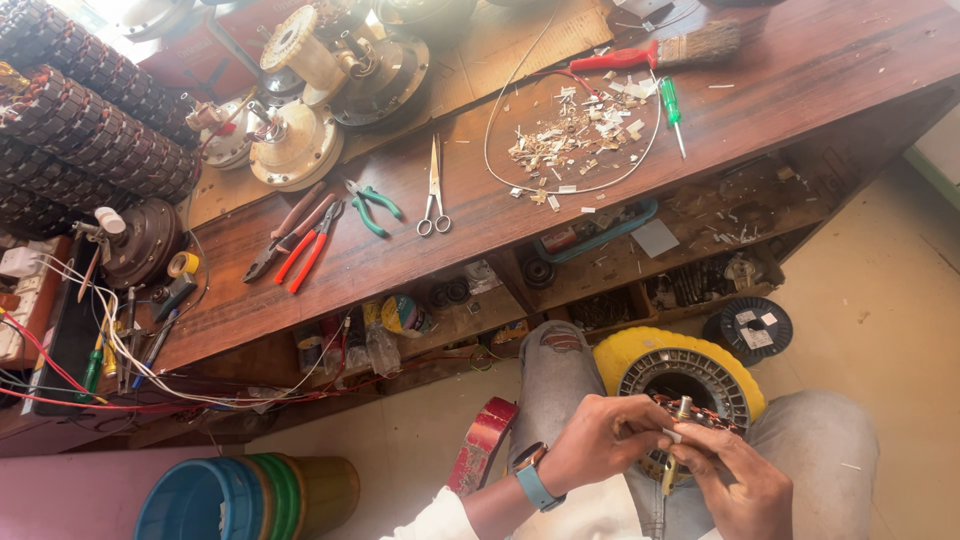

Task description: The person sits with a fan motor armature on their lap and fits small white insulating strips between the copper commutator segments by hand. They use a green-handled screwdriver to press and pry the strips into place and scissors to trim the strips, working around the armature.

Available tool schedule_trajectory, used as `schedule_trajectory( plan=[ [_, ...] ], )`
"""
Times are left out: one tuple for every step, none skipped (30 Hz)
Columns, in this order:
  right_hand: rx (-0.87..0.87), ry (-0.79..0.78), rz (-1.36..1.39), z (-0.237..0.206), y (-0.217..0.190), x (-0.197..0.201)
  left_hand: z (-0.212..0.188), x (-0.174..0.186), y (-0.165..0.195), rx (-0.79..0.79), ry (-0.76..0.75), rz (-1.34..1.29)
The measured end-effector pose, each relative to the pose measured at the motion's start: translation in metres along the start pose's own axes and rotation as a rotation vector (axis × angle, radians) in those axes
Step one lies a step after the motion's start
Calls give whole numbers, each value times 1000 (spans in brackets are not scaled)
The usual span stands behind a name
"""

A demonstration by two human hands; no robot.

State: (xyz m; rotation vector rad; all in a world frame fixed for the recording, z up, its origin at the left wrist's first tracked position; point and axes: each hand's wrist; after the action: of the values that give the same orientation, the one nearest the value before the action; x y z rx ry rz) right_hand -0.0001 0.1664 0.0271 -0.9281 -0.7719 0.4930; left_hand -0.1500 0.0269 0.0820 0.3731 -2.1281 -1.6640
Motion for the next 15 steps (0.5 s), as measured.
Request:
schedule_trajectory(
  plan=[
    [-3,-7,12,-1,2,0,0,1,-1,17,-5,-7],
    [-17,-20,39,-1,5,0,1,1,-2,32,-10,-13],
    [-31,-34,66,-2,7,0,1,1,-4,33,-19,-21],
    [-45,-47,94,-2,9,1,1,2,-5,33,-28,-29],
    [-26,-41,112,-3,10,1,2,2,-5,32,-37,-36],
    [-5,-35,129,-4,12,1,2,3,-6,13,-48,-57],
    [14,-29,146,-4,12,1,3,4,-6,-6,-60,-78],
    [15,-30,135,-5,13,1,3,4,-6,-25,-72,-100],
    [17,-30,124,-5,13,2,3,5,-6,-28,-75,-89],
    [19,-30,112,-6,14,2,3,5,-5,-31,-77,-79],
    [-1,-34,108,-6,14,2,2,5,-5,-34,-79,-68],
    [-22,-36,104,-6,14,2,2,5,-4,-54,-72,-39],
    [-42,-39,100,-7,13,3,2,5,-3,-73,-66,-9],
    [-59,-26,128,-7,13,3,2,4,-2,-92,-60,20],
    [-77,-14,157,-6,13,4,2,4,-1,-74,-68,29]
  ],
)
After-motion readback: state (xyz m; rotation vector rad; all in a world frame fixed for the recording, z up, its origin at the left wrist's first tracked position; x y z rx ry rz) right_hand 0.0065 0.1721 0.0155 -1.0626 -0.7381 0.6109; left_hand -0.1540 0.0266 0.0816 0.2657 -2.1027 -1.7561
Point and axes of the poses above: each hand's wrist, its own z-axis towards the middle knuckle, its own x-axis out of the back of the hand, y = z × x, and after that the axes turned 10 degrees about x, right-handed
